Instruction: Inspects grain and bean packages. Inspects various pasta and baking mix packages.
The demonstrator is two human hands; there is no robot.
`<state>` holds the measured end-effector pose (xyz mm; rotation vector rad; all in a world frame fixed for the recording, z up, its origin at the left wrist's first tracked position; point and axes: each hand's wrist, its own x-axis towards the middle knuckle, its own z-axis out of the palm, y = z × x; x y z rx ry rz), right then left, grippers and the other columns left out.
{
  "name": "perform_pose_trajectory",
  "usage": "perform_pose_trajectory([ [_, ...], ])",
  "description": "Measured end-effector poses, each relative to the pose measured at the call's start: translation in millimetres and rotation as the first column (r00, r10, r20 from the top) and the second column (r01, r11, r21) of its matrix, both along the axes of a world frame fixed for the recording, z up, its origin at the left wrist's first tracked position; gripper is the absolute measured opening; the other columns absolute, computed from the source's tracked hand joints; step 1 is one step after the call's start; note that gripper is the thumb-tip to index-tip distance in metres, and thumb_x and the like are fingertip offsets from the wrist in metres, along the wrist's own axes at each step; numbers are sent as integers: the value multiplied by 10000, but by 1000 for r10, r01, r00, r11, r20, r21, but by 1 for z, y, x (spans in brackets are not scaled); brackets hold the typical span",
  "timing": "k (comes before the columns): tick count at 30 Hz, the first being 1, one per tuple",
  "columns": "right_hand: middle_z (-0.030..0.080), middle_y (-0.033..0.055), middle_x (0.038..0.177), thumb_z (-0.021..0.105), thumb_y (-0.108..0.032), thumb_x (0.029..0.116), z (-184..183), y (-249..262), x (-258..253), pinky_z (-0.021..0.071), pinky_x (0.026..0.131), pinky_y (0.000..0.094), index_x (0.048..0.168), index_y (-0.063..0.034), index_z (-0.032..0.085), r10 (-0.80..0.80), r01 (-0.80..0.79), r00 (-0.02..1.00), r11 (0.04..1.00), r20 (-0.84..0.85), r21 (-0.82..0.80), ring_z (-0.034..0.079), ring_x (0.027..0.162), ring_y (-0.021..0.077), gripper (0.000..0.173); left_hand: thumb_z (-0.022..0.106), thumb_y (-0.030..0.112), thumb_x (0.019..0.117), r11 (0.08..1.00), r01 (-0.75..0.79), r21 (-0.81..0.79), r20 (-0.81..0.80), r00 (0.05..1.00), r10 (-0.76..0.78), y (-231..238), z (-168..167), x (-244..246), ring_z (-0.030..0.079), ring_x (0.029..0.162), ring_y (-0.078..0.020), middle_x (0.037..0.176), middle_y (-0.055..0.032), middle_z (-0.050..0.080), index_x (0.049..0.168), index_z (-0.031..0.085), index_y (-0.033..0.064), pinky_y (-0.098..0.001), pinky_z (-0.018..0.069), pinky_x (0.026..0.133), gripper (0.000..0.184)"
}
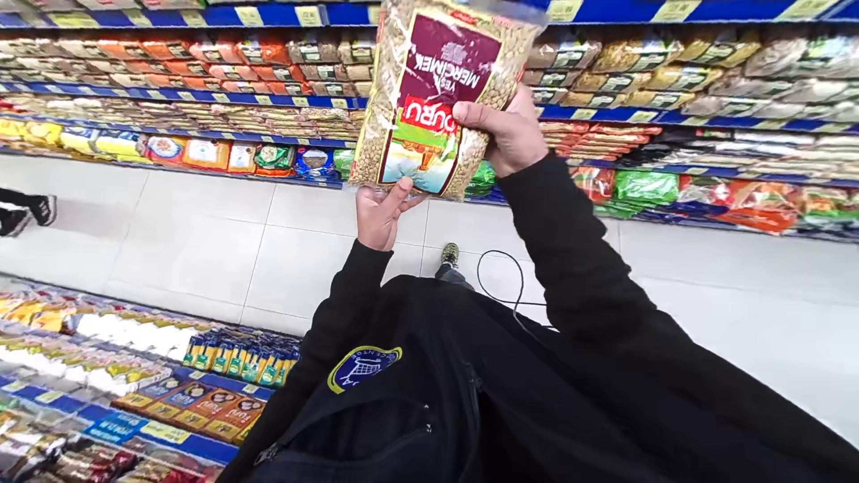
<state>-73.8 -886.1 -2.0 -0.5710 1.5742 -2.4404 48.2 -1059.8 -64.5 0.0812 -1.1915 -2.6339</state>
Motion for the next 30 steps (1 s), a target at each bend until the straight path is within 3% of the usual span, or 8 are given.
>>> perform_pose_trajectory([
  [3,738,109,1049,824,-83,789,-29,15,20,639,860,417,1239,7,554,-139,138,986,990,91,23,740,946,215,533,786,26,855,994,97,-47,95,991,-92,3,-16,-2,743,964,-337,1125,-195,711,1288,493,-37,-519,635,845,527],
  [6,735,90,1059,829,-103,802,-72,27,39,628,827,401,1255,-40,591,-259,249,932,966,252,72,727,932,191,516,746,-12,879,978,206,-20,254,948,-194,4,-44,-5,750,936,-329,1101,-189,718,1271,449,-45,-508,641,825,492],
  [11,724,185,1042,767,-29,849,-164,48,25,633,839,428,1265,60,538,-386,394,746,913,543,107,734,940,262,484,605,-1,985,952,302,54,538,795,-282,27,-111,-33,730,973,-328,1199,-210,671,1429,389,-4,-494,627,844,493],
  [13,719,201,1057,764,-42,866,-201,57,11,635,828,426,1286,63,520,-414,451,654,886,633,113,734,943,272,497,595,14,1003,941,337,29,628,726,-279,37,-134,-49,717,1024,-339,1263,-232,641,1510,332,19,-493,615,886,571],
  [16,723,196,1057,760,-39,877,-256,75,-25,638,792,419,1299,48,521,-441,524,548,843,711,119,736,925,274,493,599,77,1013,875,470,-115,712,653,-257,42,-154,-68,664,1165,-345,1376,-266,571,1558,275,3,-483,583,957,639],
  [21,709,209,1085,723,-43,919,-339,98,-111,634,776,442,1356,11,482,-400,668,387,743,831,46,731,928,288,502,608,188,1002,779,602,-175,726,613,-311,43,-145,-73,670,1170,-350,1336,-225,633,1504,400,-16,-499,588,964,580],
  [26,694,203,1091,725,-54,914,-406,111,-197,624,756,420,1362,5,482,-414,725,274,682,868,97,719,915,272,513,611,161,991,819,564,-105,756,580,-303,49,-151,-77,678,1157,-367,1313,-212,659,1460,459,-24,-504,590,957,526],
  [30,686,177,1084,708,-68,930,-437,120,-241,608,736,384,1332,-1,508,-431,747,214,651,877,138,703,902,237,454,619,153,983,843,534,-62,804,528,-275,56,-162,-87,679,1153,-364,1298,-226,661,1461,449,-36,-502,590,953,541],
])
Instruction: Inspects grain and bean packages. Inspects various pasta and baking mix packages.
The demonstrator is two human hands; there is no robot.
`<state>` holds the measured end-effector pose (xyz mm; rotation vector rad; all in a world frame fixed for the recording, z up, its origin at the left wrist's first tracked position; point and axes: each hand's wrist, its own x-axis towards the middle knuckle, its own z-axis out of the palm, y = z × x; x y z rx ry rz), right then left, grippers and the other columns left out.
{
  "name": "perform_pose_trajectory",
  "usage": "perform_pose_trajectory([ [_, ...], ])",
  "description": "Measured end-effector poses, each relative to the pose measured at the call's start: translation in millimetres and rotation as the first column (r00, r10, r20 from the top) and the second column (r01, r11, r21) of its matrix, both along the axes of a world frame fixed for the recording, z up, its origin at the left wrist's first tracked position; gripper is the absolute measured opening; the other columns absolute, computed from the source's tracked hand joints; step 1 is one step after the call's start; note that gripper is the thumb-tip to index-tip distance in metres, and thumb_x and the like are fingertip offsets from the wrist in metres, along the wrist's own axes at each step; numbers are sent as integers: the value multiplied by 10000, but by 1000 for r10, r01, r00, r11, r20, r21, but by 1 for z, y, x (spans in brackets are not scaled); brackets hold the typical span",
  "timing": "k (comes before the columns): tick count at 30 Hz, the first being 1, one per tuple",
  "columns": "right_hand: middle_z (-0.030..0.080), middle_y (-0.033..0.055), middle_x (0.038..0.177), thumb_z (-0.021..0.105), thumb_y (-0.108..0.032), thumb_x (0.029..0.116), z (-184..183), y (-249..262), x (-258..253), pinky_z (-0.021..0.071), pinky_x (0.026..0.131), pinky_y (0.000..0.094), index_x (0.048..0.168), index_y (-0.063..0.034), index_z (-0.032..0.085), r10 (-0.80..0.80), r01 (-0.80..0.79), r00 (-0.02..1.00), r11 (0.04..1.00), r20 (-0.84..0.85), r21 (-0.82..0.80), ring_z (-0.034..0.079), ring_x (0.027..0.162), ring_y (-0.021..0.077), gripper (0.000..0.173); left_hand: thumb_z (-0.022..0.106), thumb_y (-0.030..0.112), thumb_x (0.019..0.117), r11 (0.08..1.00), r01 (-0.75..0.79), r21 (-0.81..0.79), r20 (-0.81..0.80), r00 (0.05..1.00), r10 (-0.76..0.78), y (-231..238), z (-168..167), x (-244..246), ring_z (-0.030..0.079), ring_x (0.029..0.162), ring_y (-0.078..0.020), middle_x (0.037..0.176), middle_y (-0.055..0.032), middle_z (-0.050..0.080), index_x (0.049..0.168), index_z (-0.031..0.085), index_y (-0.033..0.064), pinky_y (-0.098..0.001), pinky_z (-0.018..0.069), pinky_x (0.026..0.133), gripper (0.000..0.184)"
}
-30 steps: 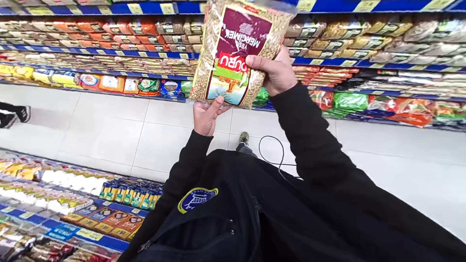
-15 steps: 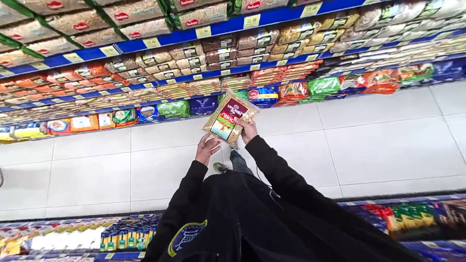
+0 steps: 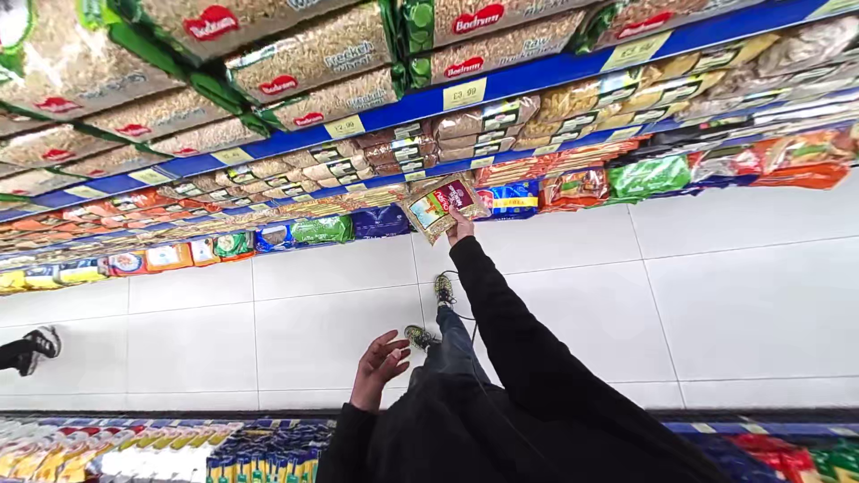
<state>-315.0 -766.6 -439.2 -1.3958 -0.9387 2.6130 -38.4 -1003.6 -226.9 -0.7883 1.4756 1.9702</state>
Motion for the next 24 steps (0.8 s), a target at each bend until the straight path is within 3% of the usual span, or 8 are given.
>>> perform_pose_trajectory([
  [9,659,152,1159,679,-94,957,-41,-4,-69,594,823,400,1341,-30,507,-163,157,985,983,-54,-90,673,997,222,426,596,133,999,999,25,31,107,994,-28,16,-16,-16,666,1173,-382,1299,-232,657,1478,428,-27,-532,574,975,532],
  [12,664,154,1103,689,-87,945,-55,-5,-99,592,732,377,1310,-29,527,-167,165,985,985,-35,-59,677,910,220,403,571,107,1004,999,29,34,139,990,-34,20,-18,-21,664,1176,-382,1303,-235,653,1482,414,-30,-532,568,986,521],
  [15,618,140,1107,599,-27,964,-57,-10,-123,566,721,370,1314,-45,483,-165,163,986,984,-25,-64,636,906,210,369,569,96,1009,1000,9,28,162,987,-13,21,-21,-23,670,1169,-377,1293,-236,659,1479,415,-37,-521,572,978,512],
  [17,565,121,1097,528,-31,998,-54,-16,-138,538,701,350,1343,-63,434,-146,146,989,989,2,-20,590,866,183,359,567,88,1007,1000,-5,25,163,987,1,21,-22,-26,672,1166,-371,1293,-235,658,1471,421,-44,-518,574,976,504],
  [20,537,174,1216,509,17,1012,-57,-20,-151,556,756,383,1480,-61,333,-48,49,999,992,-4,114,597,940,216,506,559,87,1016,1000,-28,0,174,984,28,19,-21,-31,677,1160,-367,1286,-231,664,1466,425,-44,-517,576,976,487],
  [24,561,259,1295,612,45,967,-48,-22,-149,588,768,441,1480,0,388,32,-46,998,959,57,281,647,989,305,561,549,97,1023,997,-66,-35,201,977,72,17,-22,-35,681,1150,-369,1268,-236,668,1457,434,-46,-516,583,967,471],
])
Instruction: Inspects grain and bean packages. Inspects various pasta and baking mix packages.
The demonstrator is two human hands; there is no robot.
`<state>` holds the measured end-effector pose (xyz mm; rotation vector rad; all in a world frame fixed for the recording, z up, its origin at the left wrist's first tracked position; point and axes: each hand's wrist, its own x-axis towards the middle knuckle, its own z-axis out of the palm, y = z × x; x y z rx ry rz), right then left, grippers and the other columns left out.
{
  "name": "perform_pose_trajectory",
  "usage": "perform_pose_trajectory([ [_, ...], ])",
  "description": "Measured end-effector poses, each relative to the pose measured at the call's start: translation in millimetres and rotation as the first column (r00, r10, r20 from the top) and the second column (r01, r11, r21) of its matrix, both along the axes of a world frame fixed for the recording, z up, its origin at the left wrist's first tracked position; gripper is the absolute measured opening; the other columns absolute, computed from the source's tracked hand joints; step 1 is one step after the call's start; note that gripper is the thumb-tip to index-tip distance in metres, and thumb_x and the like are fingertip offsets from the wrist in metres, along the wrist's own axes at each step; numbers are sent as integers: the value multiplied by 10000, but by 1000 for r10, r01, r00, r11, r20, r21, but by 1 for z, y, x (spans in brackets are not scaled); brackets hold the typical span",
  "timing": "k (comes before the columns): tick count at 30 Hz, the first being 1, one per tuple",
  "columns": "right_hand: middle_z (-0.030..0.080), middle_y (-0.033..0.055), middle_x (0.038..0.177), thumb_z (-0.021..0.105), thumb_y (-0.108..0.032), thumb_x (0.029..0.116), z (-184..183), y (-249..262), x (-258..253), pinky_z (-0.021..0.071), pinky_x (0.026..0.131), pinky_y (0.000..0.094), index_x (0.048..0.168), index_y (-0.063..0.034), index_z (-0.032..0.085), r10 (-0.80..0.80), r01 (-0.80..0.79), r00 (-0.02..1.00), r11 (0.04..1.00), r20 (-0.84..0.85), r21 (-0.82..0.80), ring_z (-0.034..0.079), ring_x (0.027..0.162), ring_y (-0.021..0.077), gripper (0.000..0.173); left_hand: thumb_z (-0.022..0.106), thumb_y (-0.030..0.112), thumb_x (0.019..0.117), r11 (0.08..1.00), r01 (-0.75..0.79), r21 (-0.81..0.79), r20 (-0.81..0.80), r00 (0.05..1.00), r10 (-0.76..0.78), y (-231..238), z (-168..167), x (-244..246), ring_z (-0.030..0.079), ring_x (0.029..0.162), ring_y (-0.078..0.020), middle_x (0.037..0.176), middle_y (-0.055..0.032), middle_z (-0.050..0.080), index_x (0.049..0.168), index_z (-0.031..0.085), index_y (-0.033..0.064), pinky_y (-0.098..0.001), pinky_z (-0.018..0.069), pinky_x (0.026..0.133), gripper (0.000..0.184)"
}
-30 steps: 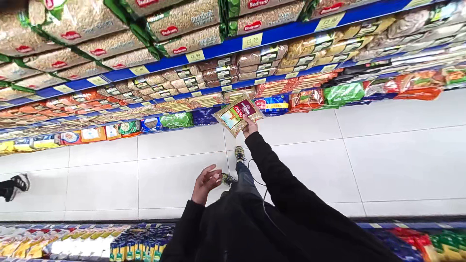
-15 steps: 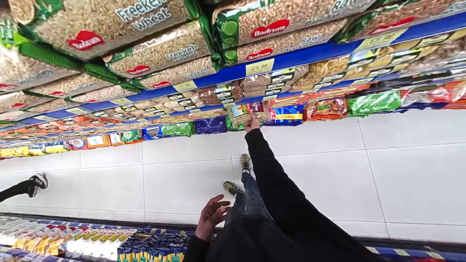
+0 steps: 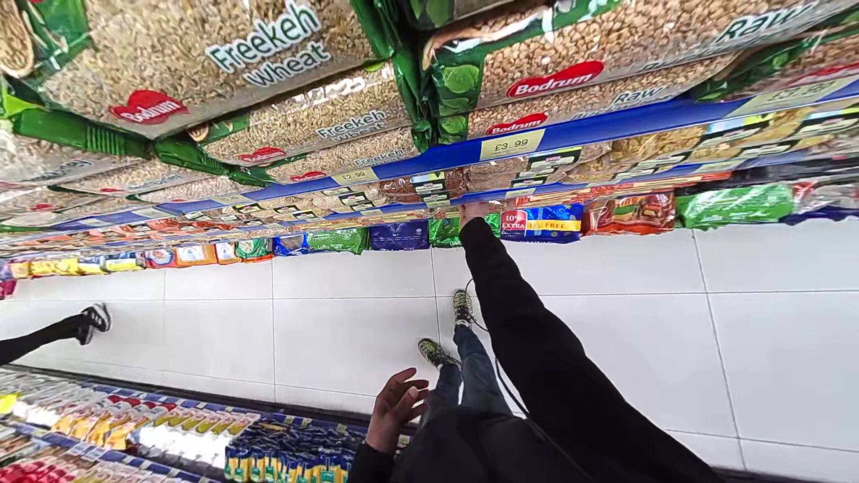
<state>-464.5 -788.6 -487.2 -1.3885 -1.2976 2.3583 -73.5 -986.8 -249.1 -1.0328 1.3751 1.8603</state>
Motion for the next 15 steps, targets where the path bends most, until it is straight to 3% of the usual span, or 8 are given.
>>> perform_pose_trajectory([
  [6,560,270,1280,621,-29,985,17,-2,0,604,762,459,1474,-6,387,-102,105,985,994,140,-10,661,998,336,543,580,129,1017,1000,-16,19,-55,998,17,-4,3,-5,679,1150,-372,1268,-246,667,1454,450,-37,-507,582,965,485],
  [10,539,275,1307,596,16,969,26,0,11,610,755,434,1502,-14,362,-139,140,986,990,88,0,668,981,325,583,578,129,1016,997,-60,38,-95,993,63,-11,12,-3,674,1160,-374,1263,-249,668,1443,456,-47,-509,575,977,478],
  [12,518,274,1349,605,100,905,27,3,20,600,790,426,1522,-19,345,-162,161,985,987,63,10,651,1013,324,680,562,114,1019,996,-76,51,-101,992,81,-14,15,0,679,1147,-374,1259,-251,668,1439,460,-51,-508,578,970,462],
  [15,504,261,1399,690,113,844,28,8,32,569,889,429,1513,-5,363,-117,109,990,990,82,89,615,1119,328,754,560,122,1019,995,-68,75,-131,988,77,-23,18,-3,686,1132,-374,1246,-252,675,1440,457,-55,-503,581,964,468],
])
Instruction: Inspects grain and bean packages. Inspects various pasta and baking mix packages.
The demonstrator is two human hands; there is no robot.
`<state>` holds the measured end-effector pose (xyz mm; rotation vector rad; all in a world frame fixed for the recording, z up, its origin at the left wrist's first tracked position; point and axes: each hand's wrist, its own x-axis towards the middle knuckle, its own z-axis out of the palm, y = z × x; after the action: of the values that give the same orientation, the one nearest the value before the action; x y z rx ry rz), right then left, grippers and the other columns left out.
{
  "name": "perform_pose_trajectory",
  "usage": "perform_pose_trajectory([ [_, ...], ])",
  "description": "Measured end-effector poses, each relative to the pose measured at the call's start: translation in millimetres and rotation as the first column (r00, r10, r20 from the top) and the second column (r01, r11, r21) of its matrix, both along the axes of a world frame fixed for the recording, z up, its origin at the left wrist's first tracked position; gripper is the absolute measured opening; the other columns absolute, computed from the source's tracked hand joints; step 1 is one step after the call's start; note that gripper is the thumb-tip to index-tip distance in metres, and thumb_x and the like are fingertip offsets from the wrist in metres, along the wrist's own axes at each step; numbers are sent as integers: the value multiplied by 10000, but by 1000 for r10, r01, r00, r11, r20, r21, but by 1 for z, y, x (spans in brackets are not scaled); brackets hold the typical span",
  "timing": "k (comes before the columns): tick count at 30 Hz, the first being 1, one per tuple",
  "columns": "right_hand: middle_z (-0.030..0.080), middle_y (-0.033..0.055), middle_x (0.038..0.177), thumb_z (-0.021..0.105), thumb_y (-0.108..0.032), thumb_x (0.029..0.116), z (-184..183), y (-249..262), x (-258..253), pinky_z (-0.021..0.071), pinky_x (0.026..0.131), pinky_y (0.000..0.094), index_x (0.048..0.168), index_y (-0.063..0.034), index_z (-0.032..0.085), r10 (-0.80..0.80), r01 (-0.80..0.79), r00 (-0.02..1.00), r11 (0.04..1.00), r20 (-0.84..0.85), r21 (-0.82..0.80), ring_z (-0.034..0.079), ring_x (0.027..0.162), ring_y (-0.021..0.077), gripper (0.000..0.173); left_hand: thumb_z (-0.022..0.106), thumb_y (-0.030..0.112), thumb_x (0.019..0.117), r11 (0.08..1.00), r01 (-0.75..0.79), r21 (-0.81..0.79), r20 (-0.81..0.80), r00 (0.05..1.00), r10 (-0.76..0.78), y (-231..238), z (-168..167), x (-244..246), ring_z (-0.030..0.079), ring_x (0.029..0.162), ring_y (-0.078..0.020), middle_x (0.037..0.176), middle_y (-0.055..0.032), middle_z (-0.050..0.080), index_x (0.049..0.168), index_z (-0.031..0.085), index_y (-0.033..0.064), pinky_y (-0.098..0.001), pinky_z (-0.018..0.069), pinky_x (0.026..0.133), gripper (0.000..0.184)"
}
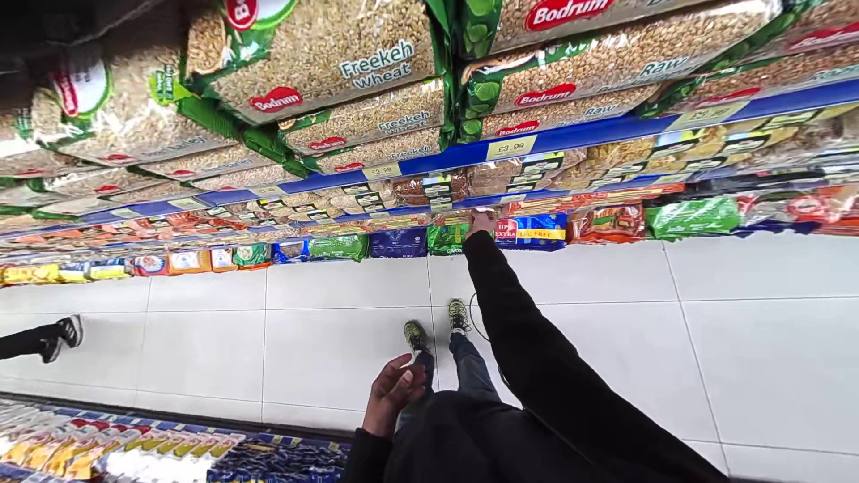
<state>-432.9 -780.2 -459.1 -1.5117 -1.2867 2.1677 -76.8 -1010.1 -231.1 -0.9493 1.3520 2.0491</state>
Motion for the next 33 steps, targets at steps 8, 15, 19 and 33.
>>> perform_pose_trajectory([
  [8,663,235,1192,651,59,930,99,-28,176,591,832,377,1434,32,464,517,-517,856,855,-5,-33,700,954,250,538,549,118,1038,992,127,22,-153,981,-122,-31,13,-21,708,1083,-350,1211,-246,689,1399,517,-49,-477,604,917,399],
  [15,703,218,1195,608,-143,981,254,-41,309,626,879,455,1416,41,499,555,-561,744,821,-372,101,718,1066,327,484,520,86,1049,958,285,30,-426,871,-245,-40,49,-43,715,1070,-329,1189,-234,697,1376,522,-74,-470,617,902,365],
  [19,716,202,1157,621,-160,980,306,-45,340,646,775,413,1384,42,535,535,-458,732,845,-423,276,732,1001,306,460,547,69,1035,936,345,65,-541,801,-258,-33,85,-48,727,1029,-309,1150,-224,706,1353,522,-94,-448,630,860,359],
  [33,733,127,972,617,-144,982,350,-9,431,580,544,288,1325,55,585,568,-360,671,812,-478,459,699,707,174,398,552,67,1028,857,514,32,-600,696,-395,20,101,-3,728,1017,-299,1149,-212,706,1343,528,-81,-437,631,844,349],
])
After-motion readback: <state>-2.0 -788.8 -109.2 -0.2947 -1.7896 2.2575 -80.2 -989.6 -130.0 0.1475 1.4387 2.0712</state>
